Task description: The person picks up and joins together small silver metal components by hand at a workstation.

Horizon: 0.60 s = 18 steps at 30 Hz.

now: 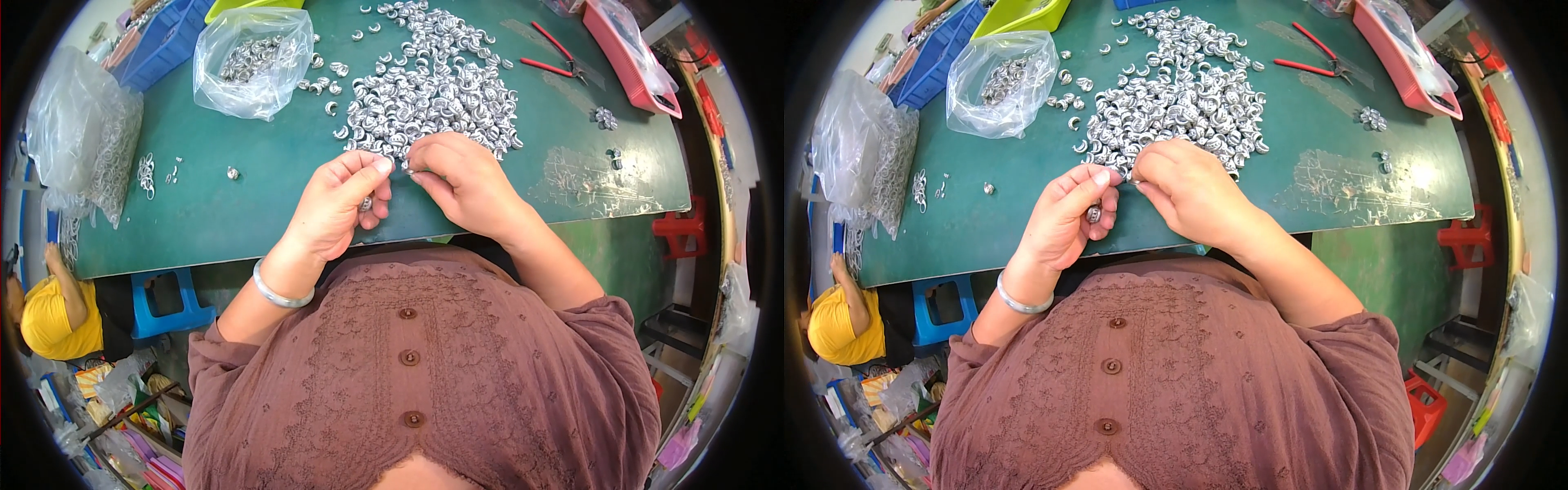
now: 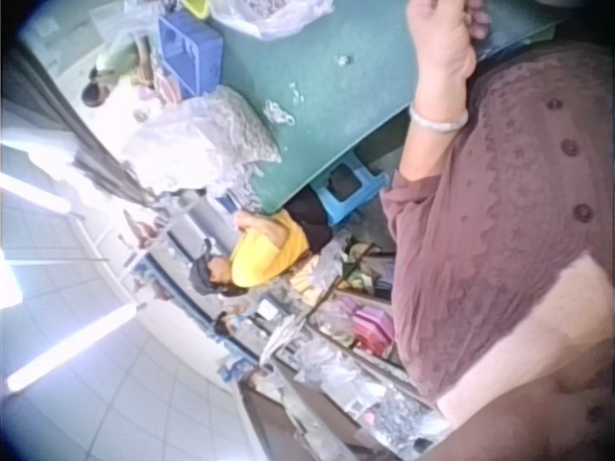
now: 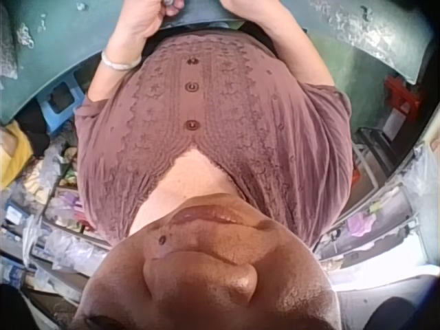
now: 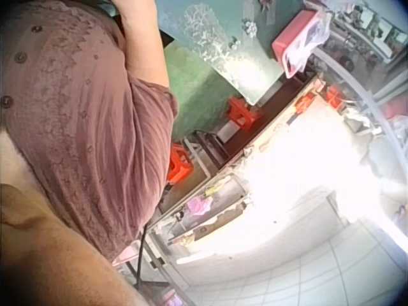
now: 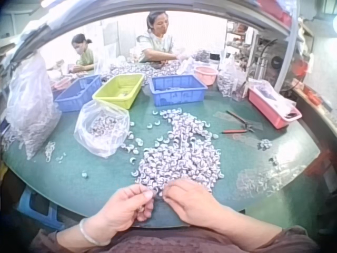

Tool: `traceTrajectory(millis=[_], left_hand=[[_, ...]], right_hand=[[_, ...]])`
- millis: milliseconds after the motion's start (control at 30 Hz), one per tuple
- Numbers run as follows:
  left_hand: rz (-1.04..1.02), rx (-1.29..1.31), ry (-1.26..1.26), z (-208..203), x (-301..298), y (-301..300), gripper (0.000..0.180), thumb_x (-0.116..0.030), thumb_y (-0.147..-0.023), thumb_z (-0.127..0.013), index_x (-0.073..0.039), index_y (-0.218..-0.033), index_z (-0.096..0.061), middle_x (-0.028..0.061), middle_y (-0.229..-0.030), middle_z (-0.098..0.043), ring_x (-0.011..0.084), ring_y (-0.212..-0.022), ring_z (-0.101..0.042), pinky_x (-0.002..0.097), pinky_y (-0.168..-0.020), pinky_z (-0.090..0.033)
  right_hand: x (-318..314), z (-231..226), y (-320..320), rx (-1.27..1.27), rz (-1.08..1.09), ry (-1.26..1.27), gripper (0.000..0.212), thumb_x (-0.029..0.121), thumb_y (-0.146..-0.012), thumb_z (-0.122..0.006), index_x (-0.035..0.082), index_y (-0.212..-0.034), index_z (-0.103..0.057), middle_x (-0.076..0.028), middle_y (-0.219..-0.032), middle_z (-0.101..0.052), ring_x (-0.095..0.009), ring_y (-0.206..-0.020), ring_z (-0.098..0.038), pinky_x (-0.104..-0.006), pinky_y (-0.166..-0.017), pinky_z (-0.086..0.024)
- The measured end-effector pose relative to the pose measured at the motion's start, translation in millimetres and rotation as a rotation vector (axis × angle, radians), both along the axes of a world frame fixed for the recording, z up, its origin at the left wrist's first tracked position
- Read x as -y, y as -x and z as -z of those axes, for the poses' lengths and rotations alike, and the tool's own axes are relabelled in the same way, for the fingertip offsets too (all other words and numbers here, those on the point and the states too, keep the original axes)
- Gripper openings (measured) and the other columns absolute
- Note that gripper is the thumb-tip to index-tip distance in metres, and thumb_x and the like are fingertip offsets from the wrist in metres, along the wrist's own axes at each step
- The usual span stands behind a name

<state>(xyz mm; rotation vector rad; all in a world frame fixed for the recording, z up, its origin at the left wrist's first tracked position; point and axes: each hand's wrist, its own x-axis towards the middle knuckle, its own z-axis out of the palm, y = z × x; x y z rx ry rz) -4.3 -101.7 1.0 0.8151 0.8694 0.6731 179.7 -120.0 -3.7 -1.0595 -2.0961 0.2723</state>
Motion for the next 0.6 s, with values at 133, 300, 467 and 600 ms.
traceTrajectory(millis=[133, 300, 467, 600], left_hand=[[0.086, -0.05, 0.006, -2.4, -0.7, -5.3, 0.016, -0.021, -0.086, -0.052, -0.006, -0.084, -0.055, -0.0007, -0.062, -0.049, 0.0055, -0.049, -0.041, 0.0168, -0.04, -0.026], [0.107, 0.029, 0.013, -0.9, 0.1, -7.9, 0.015, -0.024, -0.083, -0.057, -0.009, -0.08, -0.058, -0.0029, -0.062, -0.05, 0.0047, -0.05, -0.043, 0.0163, -0.043, -0.03], [0.113, 0.078, 0.01, -0.4, 1.5, -8.4, 0.015, -0.023, -0.085, -0.055, -0.009, -0.081, -0.058, -0.0028, -0.062, -0.05, 0.005, -0.05, -0.043, 0.0168, -0.043, -0.03], [0.099, 0.083, -0.007, -0.9, 3.6, -9.7, 0.017, -0.02, -0.088, -0.049, -0.005, -0.086, -0.056, 0.0007, -0.063, -0.05, 0.0059, -0.049, -0.04, 0.0179, -0.04, -0.027]], right_hand=[[3.3, -8.4, 1.7, -0.135, -0.062, 0.041, 0.017, 0.002, -0.069, -0.06, 0.004, -0.084, -0.053, -0.01, -0.081, -0.056, -0.029, -0.076, -0.055, -0.0354, -0.066, -0.044], [5.8, -6.4, 3.5, -0.239, -0.043, 0.061, 0.03, 0.002, -0.069, -0.062, 0.004, -0.097, -0.052, -0.011, -0.082, -0.058, -0.027, -0.076, -0.057, -0.0346, -0.067, -0.045], [4.8, -2.2, 1.1, -0.283, -0.027, 0.053, 0.038, 0.001, -0.068, -0.063, 0.004, -0.104, -0.051, -0.011, -0.081, -0.057, -0.026, -0.075, -0.057, -0.0329, -0.065, -0.046], [4.3, -1.2, 0.5, -0.285, -0.033, 0.035, 0.038, -0.001, -0.068, -0.063, 0.004, -0.104, -0.051, -0.01, -0.081, -0.057, -0.024, -0.074, -0.058, -0.0313, -0.064, -0.047]])
